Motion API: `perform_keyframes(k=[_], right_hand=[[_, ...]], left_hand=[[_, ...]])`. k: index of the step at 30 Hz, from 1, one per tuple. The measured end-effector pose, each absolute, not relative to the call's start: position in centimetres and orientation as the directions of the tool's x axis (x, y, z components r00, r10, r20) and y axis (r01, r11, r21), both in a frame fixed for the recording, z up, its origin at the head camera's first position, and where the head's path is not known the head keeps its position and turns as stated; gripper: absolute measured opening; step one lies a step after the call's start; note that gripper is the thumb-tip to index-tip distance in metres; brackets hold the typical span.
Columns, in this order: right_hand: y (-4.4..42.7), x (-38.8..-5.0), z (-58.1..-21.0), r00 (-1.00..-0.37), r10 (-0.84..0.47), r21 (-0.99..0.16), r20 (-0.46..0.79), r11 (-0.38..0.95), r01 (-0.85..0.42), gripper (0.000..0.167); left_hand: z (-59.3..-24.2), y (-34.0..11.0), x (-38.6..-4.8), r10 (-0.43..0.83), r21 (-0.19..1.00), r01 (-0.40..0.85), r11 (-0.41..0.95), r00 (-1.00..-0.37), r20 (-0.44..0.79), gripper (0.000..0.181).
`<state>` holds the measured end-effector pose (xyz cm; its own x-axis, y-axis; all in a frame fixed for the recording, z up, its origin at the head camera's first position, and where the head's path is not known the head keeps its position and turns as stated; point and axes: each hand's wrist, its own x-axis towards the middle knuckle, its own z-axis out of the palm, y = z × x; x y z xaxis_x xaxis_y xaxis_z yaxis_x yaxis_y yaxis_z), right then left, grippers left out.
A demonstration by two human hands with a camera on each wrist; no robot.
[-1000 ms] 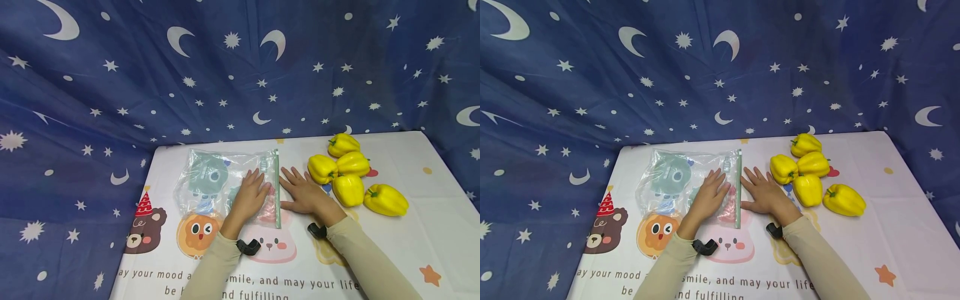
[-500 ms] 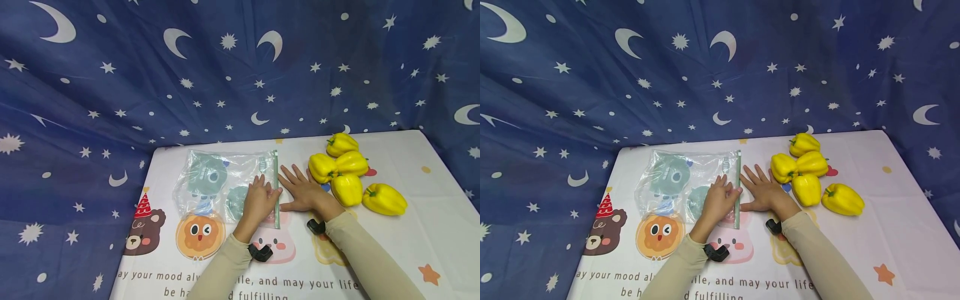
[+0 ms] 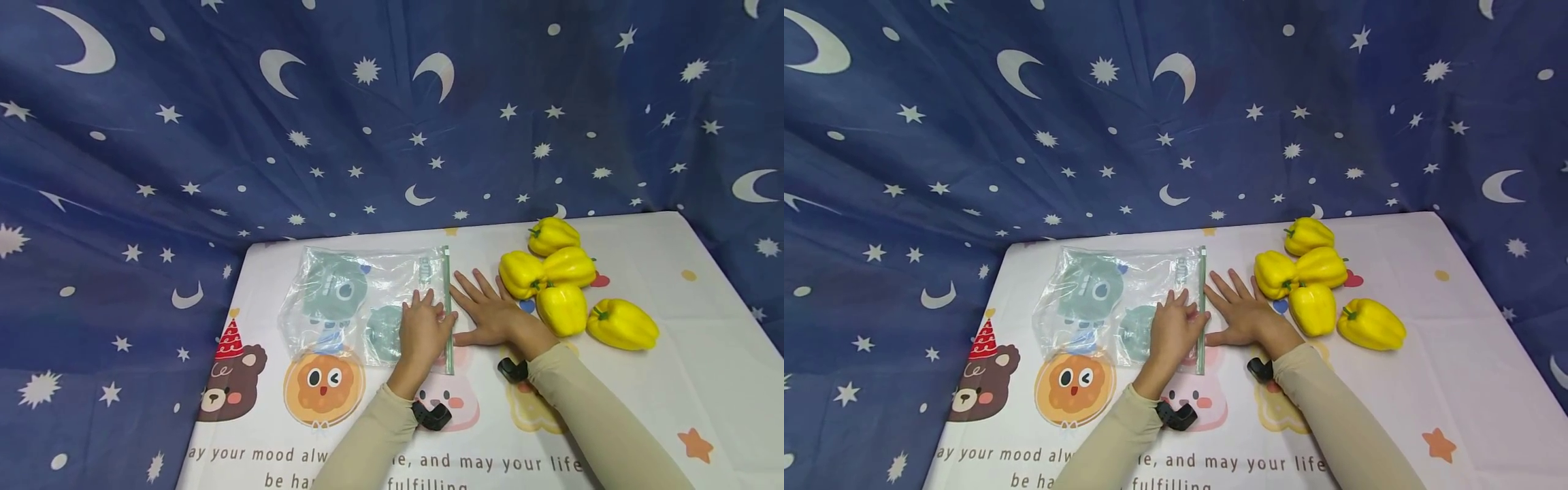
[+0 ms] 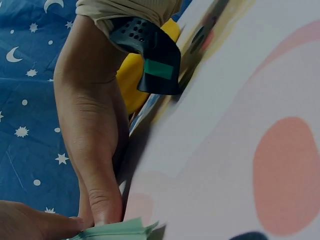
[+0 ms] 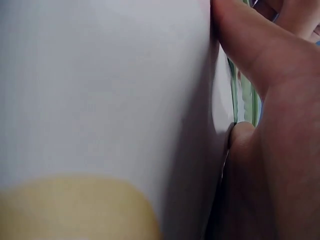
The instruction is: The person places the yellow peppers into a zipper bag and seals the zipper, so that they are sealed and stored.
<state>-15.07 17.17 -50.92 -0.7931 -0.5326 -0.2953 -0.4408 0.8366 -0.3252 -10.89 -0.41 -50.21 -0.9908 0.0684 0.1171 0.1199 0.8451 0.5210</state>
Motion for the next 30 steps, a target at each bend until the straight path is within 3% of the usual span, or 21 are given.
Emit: perform_keyframes(k=[13, 30], right_hand=[[17.31, -15.03, -50.86, -0.789, -0.527, -0.304, -0.316, 0.844, -0.442, 0.111], [17.27, -15.00, -50.90, -0.793, -0.524, -0.300, -0.312, 0.846, -0.441, 0.112]], left_hand=[[-50.52, -0.65, -10.86, 0.071, 0.537, 0.135, 0.833, -0.988, 0.138, 0.021], [-50.71, -0.69, -10.95, -0.025, 0.675, 0.043, 0.737, -0.996, 0.091, 0.007]])
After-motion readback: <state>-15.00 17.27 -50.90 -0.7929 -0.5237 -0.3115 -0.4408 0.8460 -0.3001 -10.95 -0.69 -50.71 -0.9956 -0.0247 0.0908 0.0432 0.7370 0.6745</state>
